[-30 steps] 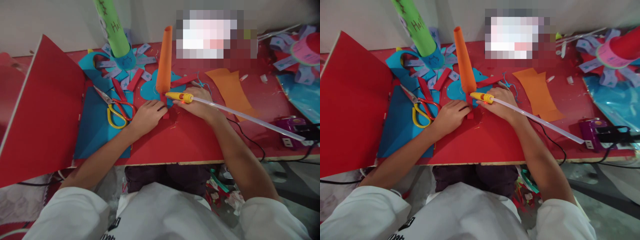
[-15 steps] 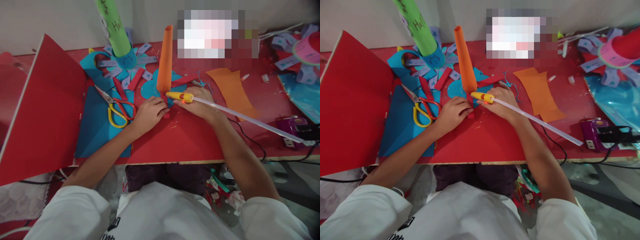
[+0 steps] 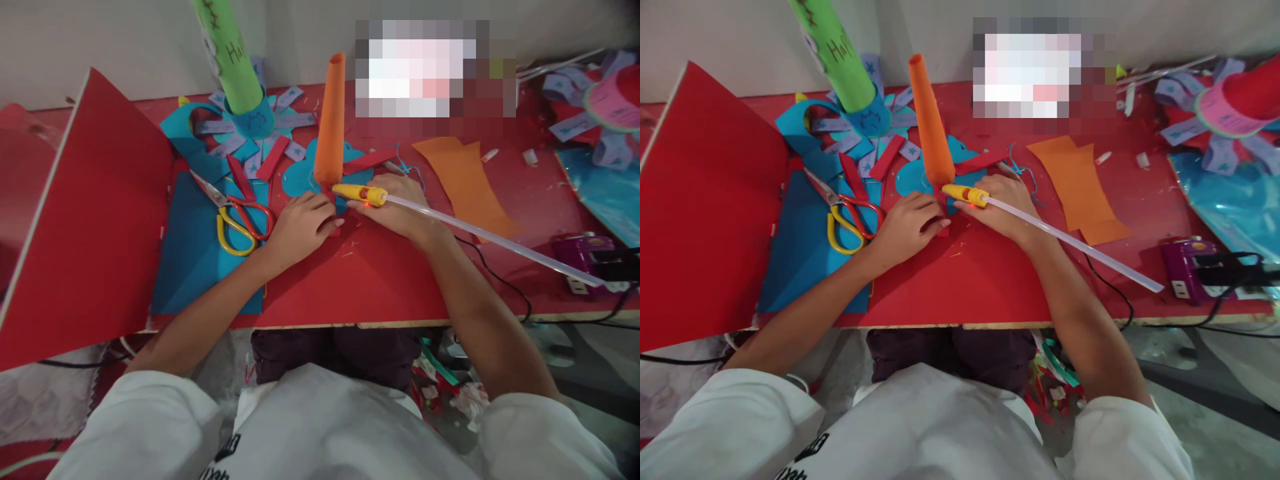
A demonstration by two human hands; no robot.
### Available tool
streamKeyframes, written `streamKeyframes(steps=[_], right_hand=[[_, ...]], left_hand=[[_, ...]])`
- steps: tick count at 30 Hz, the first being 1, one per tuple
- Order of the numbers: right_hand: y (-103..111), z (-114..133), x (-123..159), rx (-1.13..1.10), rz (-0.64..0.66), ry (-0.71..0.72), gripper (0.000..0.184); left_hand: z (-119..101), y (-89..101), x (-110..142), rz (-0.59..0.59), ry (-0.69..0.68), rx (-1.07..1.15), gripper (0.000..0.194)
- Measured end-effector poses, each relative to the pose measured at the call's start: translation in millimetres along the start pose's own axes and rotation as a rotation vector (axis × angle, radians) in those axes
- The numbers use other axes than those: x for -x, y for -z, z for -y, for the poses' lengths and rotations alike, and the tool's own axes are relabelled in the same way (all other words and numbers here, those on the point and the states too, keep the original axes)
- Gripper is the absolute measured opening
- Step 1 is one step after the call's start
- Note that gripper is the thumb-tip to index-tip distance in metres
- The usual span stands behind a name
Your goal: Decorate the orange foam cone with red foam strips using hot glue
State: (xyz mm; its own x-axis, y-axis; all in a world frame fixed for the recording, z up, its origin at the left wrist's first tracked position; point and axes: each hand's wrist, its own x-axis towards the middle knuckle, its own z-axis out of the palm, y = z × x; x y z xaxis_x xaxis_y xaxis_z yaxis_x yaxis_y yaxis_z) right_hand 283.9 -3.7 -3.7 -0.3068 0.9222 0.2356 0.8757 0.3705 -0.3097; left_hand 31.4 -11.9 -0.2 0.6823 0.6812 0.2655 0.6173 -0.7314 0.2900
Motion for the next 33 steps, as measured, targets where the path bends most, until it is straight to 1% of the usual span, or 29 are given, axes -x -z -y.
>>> streamKeyframes(steps=[2, 5, 7, 16, 23, 33], right_hand=[[-0.3, 0.1, 0.1, 0.005, 0.003, -0.002, 0.043], [0.1, 0.1, 0.5, -0.009, 0.010, -0.015, 0.041], [0.2, -0.1, 0.7, -0.023, 0.009, -0.014, 0.040], [-2.2, -0.7, 0.9, -0.039, -0.029, 0.035, 0.042], [1.8, 2.3, 0.1, -0.016, 0.018, 0.003, 0.042], [-2.2, -1.3, 0.3, -0.041, -0.023, 0.026, 0.043]], left_hand=[[-1.0, 0.2, -0.2, 0.008, 0.009, -0.008, 0.028], [-2.0, 0.2, 0.2, 0.035, 0.024, -0.039, 0.015], [-2.0, 0.2, 0.5, 0.048, 0.023, -0.055, 0.013], [-2.0, 1.3, 1.3, 0.060, 0.005, -0.066, 0.023], [-3.8, 2.6, 1.0, 0.085, 0.005, -0.100, 0.024], [-5.2, 3.8, 2.0, 0.086, -0.040, -0.162, 0.036]])
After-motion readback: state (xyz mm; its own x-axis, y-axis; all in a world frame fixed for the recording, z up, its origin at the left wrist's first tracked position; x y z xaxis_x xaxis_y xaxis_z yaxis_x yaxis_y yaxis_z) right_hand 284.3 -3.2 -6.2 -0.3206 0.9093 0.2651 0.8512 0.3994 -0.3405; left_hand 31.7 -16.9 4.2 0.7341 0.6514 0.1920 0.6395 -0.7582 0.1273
